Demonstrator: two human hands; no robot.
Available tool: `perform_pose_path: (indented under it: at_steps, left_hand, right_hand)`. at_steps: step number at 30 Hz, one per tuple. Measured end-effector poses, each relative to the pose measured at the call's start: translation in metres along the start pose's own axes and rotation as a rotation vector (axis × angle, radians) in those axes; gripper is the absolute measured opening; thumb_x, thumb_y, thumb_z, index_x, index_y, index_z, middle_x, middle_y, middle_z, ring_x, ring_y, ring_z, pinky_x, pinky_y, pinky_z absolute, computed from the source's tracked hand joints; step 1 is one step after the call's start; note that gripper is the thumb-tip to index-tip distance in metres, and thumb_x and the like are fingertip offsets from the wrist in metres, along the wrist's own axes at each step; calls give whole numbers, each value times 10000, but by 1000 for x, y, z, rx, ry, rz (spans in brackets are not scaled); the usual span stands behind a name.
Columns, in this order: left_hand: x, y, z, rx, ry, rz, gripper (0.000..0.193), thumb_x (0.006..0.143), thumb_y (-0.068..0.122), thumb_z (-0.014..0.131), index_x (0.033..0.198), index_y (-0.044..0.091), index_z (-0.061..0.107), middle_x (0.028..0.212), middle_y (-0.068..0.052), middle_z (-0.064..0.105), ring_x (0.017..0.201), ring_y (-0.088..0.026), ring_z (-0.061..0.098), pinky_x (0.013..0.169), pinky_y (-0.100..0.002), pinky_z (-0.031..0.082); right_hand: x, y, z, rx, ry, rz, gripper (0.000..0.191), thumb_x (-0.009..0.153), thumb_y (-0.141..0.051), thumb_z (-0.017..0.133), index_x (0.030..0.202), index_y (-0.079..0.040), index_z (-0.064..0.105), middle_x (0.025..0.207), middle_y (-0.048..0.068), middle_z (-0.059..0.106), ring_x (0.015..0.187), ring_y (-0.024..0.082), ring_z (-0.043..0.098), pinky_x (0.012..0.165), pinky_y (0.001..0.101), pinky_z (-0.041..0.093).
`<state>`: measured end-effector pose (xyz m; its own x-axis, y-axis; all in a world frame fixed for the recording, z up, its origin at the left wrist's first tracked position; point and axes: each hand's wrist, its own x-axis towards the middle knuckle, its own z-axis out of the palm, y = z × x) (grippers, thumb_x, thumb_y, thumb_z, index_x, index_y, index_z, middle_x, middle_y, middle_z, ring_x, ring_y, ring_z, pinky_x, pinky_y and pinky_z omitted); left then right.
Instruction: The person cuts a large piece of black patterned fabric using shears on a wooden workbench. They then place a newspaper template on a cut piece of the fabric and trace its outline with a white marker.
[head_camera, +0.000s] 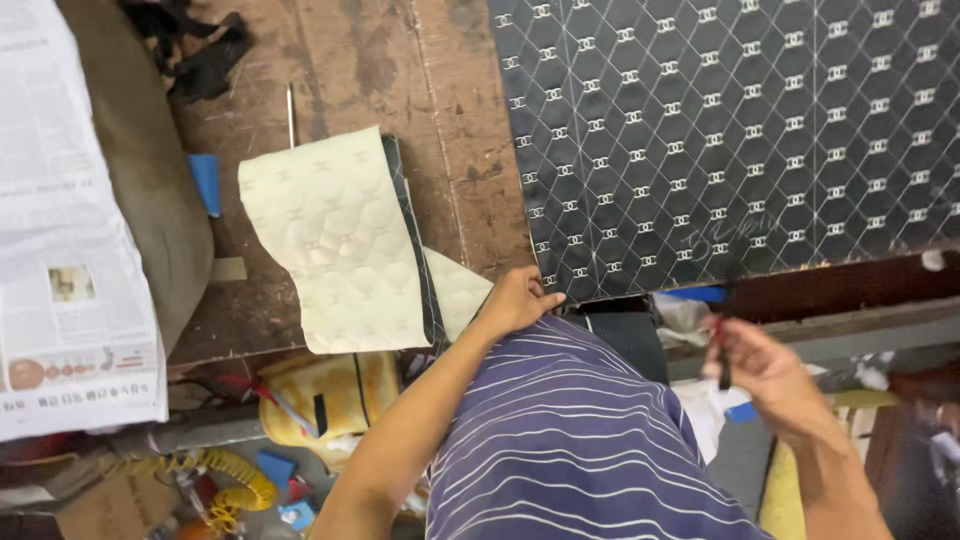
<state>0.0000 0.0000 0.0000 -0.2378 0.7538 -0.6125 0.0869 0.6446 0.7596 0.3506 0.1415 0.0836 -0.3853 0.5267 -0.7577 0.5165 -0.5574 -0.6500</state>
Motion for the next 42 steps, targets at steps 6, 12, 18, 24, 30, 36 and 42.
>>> perform_pose_path:
  at_steps: [6,12,18,24,30,36,42]
  left_hand:
    - [-3,-28,20,-274,-149,-106,214,933,128,737,828,-9,610,790,-112,769,685,-144,754,615,-276,576]
    - [3,-50,30,-470,-245,-196,213,943,111,724,826,-2,587,805,-134,754,673,-162,735,597,-267,591]
    - [4,-58,35,-478,-256,-161,193,939,103,731,829,0,610,795,-134,746,660,-160,722,589,-265,583]
    - [8,-68,43,-535,-251,-153,201,937,99,734,824,-1,601,792,-138,750,652,-161,726,586,-273,589]
    - [7,-66,36,-506,-259,-148,189,938,106,735,836,-3,619,806,-143,757,662,-160,729,593,-264,583]
    - [3,-58,30,-467,-259,-171,200,940,120,731,824,-1,621,801,-142,759,656,-152,731,589,-263,593]
    - [1,-57,29,-460,-269,-169,210,941,114,727,812,-6,613,793,-145,757,644,-158,728,578,-267,595]
  right_hand:
    - [-16,88,33,-19,-415,262,340,830,-18,789,1162,-13,717,899,20,738,766,112,629,679,253,492]
    - [-24,121,32,-61,-402,299,313,821,18,751,1129,-12,707,805,14,692,669,110,571,584,260,443]
    - [-15,112,68,-62,-285,253,353,779,-2,755,1129,-38,721,825,-12,703,745,82,643,680,234,507]
    - [-5,103,97,-49,-169,182,404,749,-120,883,1114,-31,733,791,-18,616,722,85,588,661,251,470]
    - [-5,95,121,-40,-79,120,444,718,-194,897,1101,-43,731,795,-27,686,723,62,620,677,230,496]
    - [-4,87,127,-83,-43,133,453,712,-206,907,1098,-42,735,786,-23,687,706,71,613,664,233,485]
    - [-8,83,131,-66,-36,138,408,719,-212,898,1054,-41,739,760,-18,706,676,62,624,636,226,493]
